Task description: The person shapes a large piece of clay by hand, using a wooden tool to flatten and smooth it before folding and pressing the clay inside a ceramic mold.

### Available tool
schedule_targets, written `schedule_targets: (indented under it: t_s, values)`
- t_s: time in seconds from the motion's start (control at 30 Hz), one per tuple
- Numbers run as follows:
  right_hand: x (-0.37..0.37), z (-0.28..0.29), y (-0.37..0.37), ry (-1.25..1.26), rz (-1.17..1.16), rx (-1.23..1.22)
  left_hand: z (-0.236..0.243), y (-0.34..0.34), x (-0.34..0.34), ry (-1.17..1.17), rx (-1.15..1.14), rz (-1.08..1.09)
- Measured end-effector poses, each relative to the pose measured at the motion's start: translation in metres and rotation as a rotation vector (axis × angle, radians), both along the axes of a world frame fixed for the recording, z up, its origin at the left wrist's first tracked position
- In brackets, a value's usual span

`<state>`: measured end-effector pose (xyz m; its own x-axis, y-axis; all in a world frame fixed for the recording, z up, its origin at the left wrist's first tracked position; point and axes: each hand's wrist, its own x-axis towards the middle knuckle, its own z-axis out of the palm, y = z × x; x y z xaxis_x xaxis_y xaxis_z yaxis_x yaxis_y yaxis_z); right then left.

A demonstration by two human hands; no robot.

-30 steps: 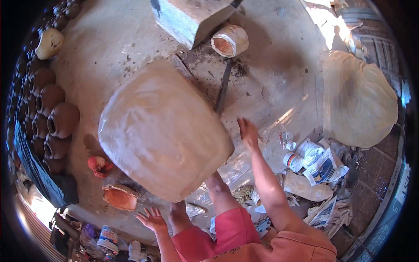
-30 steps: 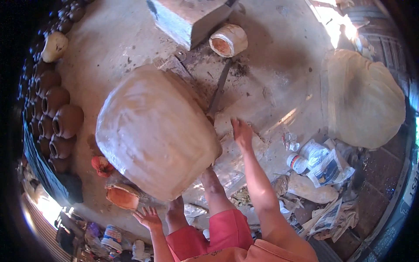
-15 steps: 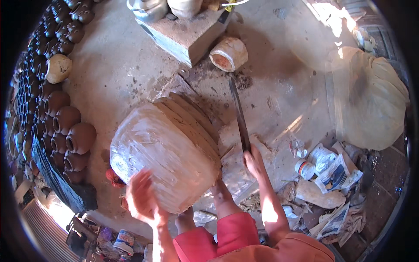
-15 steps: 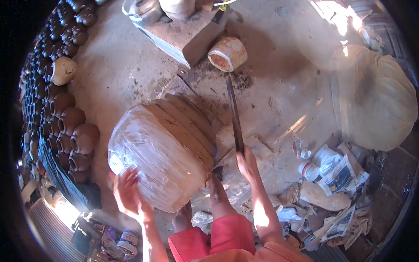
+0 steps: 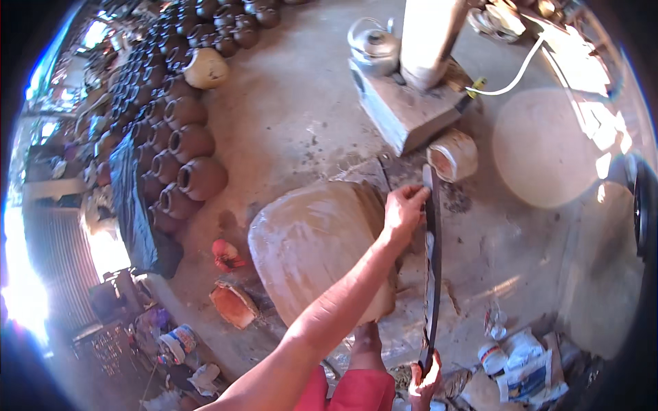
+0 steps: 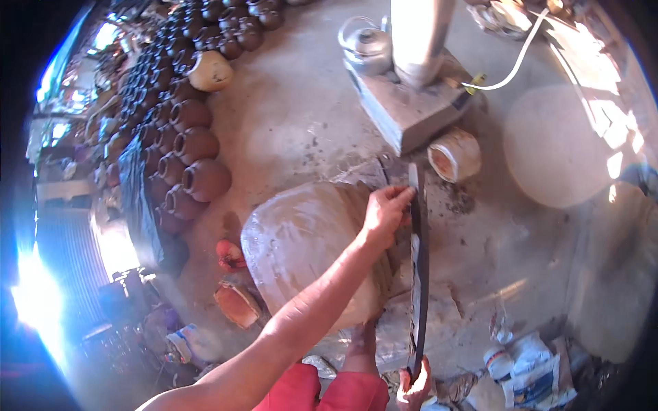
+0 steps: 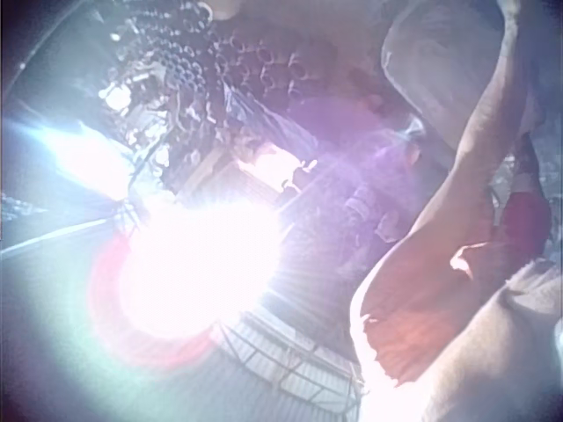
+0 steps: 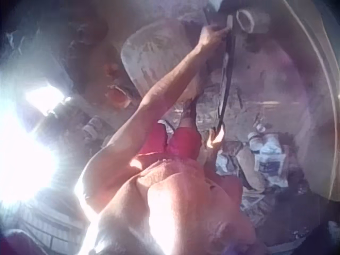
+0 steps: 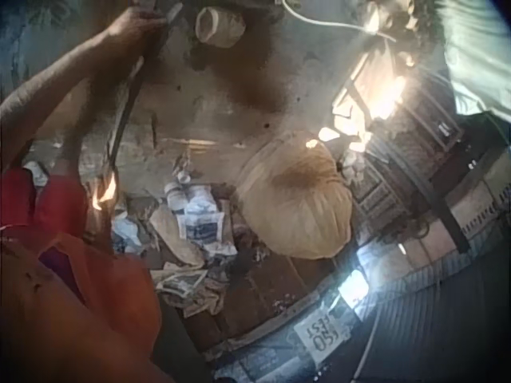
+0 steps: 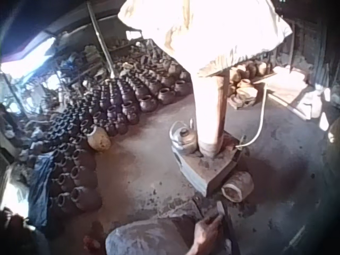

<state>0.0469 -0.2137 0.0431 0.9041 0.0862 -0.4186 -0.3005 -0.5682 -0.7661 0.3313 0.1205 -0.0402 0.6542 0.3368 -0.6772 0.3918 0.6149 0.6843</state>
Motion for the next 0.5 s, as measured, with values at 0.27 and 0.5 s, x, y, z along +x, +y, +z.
schedule_targets:
  t_s: [0.27, 0.5]
  values:
    - [0.043, -0.011, 0.001, -0.151, 0.232, -0.088, 0.026, -0.013, -0.051, -0.143, -0.32, 0.149]
    - [0.142, -0.021, 0.031, -0.027, 0.024, 0.323, 0.073, -0.103, -0.172, -0.497, -0.236, -0.059]
